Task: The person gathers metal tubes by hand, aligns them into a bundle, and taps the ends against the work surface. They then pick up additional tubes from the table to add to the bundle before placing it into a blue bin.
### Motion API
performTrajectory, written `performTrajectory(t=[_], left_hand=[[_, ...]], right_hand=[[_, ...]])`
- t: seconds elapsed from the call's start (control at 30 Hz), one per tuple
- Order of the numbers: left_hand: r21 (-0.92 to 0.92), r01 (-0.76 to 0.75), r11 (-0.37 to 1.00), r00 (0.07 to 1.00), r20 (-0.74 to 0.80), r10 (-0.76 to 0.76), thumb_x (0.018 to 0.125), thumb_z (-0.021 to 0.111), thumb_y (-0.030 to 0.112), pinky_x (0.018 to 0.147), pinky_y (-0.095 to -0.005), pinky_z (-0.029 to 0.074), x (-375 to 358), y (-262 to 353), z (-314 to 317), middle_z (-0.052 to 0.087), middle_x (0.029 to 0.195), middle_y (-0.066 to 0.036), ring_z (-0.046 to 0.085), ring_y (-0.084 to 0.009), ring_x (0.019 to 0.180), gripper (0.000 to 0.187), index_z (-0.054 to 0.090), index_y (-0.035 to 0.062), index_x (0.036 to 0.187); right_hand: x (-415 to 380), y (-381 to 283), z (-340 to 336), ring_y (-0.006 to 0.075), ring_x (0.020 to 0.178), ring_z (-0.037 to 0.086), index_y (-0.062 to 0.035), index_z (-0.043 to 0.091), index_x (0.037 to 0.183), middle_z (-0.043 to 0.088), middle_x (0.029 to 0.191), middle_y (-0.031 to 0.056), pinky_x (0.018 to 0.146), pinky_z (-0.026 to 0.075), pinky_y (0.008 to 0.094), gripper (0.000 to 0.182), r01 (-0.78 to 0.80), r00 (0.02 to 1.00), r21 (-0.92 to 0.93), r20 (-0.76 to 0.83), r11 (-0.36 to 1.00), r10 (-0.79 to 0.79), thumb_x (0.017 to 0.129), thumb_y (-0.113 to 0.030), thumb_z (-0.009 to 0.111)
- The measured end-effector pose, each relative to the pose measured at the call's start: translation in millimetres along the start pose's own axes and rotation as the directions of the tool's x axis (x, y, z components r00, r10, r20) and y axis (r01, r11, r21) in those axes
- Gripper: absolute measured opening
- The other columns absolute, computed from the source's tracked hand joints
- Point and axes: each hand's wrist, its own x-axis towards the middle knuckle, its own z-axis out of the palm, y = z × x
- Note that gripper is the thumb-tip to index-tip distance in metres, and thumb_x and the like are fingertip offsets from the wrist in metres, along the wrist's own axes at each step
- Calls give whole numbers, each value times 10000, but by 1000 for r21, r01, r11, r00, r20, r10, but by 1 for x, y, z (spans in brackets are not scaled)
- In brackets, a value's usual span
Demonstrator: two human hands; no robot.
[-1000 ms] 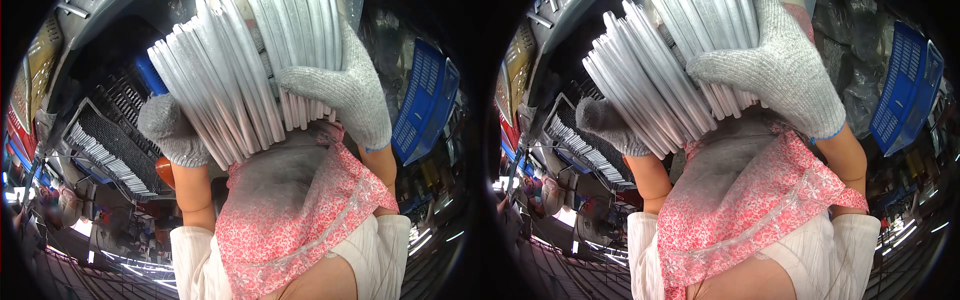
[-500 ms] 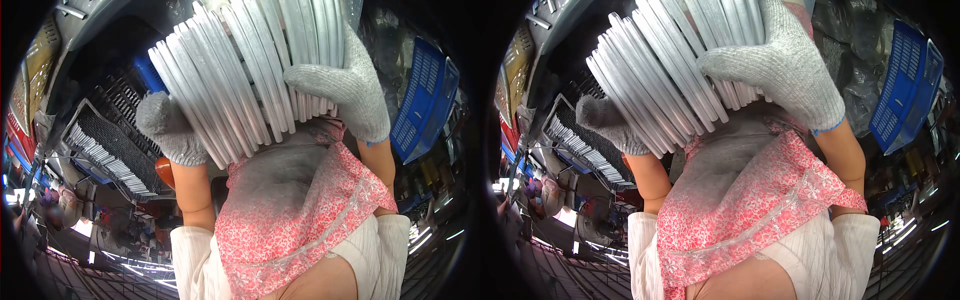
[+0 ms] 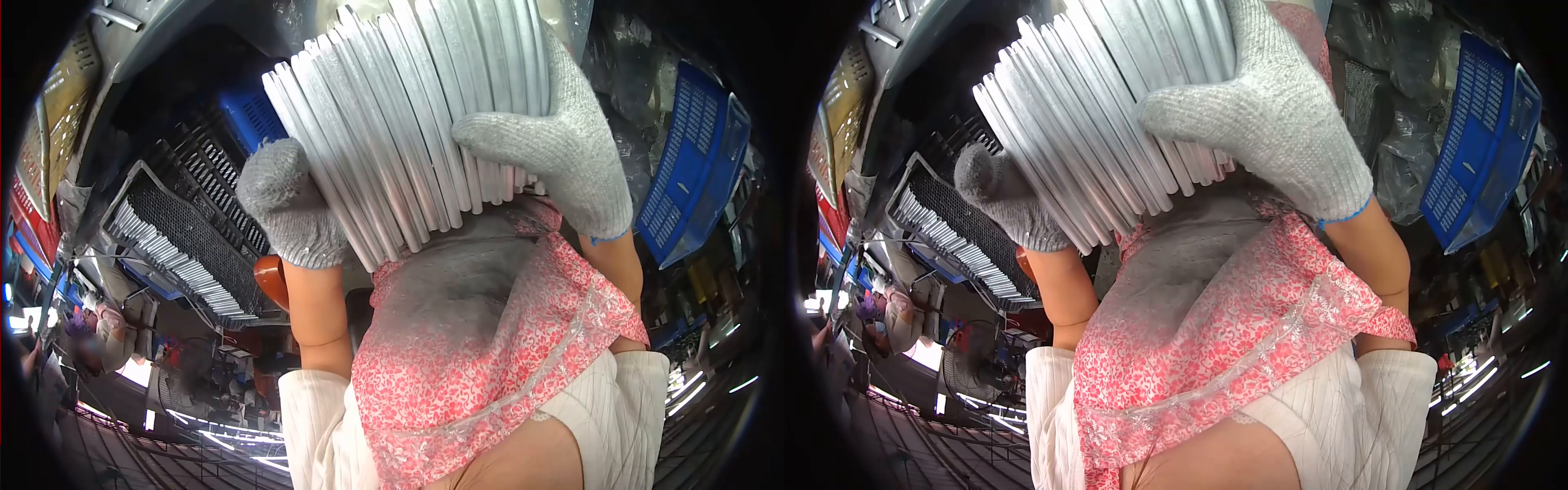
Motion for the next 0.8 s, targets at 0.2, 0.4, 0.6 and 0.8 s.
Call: performTrajectory(t=[0.2,0.4,0.6,0.8], left_hand=[[178,-90,980,979,194,55,863,602,80,841,-340,570,12,-8,10,666,1033,-146,675,-234,858,215,625,-20,1053],[277,458,845,889,-141,-435,827,662,-38,793,-297,550,31,-11,86,685,977,-135,682,-189,859,352,561,-48,1163],[437,360,825,931,-113,-346,843,678,33,820,-277,516,39,-27,101,672,1038,-81,639,-128,892,347,593,-31,1173],[561,282,778,954,-79,-289,864,661,50,853,-262,502,63,-37,109,654,1108,-58,618,-119,953,412,561,11,1262]], right_hand=[[1,25,-11,220,927,659,27,526,1290,668,1043,139,860,522,333,695,-158,961,-15,-233,987,150,657,-138,761],[7,28,-8,189,986,622,16,464,1351,634,1121,111,849,513,318,746,-108,978,132,-163,985,129,676,-129,748],[9,26,-13,133,1112,554,-20,424,1383,578,1221,51,937,479,284,706,-31,990,261,-124,965,65,754,-46,743],[26,27,-26,179,1195,534,-37,342,1457,530,1340,67,1041,397,294,834,167,958,57,-247,984,-148,725,-80,739]])
